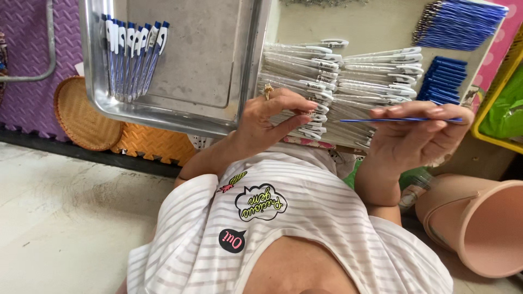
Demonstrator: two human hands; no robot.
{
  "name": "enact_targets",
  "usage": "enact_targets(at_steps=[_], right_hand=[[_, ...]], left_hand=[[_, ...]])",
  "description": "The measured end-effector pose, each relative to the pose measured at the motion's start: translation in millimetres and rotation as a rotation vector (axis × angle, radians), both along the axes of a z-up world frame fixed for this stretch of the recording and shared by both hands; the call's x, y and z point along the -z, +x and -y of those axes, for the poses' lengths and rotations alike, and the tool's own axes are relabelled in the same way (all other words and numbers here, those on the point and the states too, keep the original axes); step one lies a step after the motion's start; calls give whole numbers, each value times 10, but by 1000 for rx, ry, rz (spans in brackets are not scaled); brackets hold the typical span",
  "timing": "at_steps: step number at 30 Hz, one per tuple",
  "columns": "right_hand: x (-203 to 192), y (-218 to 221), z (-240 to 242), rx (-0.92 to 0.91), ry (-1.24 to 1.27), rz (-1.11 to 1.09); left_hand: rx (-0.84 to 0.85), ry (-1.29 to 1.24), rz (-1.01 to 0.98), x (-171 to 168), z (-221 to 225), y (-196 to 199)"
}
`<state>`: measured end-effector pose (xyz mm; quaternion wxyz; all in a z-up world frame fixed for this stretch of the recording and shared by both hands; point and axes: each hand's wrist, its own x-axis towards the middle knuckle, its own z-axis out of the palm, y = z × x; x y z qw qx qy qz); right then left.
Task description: The person assembles pens by picking up white pen bodies and blue ink refills from a tray and inserting the refills into the bodies.
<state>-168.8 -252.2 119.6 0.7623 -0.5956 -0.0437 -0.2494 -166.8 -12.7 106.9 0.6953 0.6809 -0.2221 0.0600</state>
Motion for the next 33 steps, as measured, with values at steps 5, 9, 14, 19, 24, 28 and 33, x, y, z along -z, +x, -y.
enact_targets(at_steps=[5,9,14,19,24,28,33], right_hand=[[-107,12,-141,-55,-47,-9],[-25,24,-121,-110,-63,20],[-10,27,-141,-133,-61,25],[6,16,-158,-133,-107,-14],[400,23,-79,-234,-55,35],[754,-111,-42,-351,320,-207],[1087,-296,-23,-412,650,-442]], left_hand=[[18,-27,-35,-12,11,-42],[23,2,-18,-26,11,-36],[33,15,-32,-10,6,-50],[9,90,18,-41,10,-21],[-157,55,77,17,142,-27],[-189,137,158,4,140,-17],[-184,191,259,36,194,-68]])
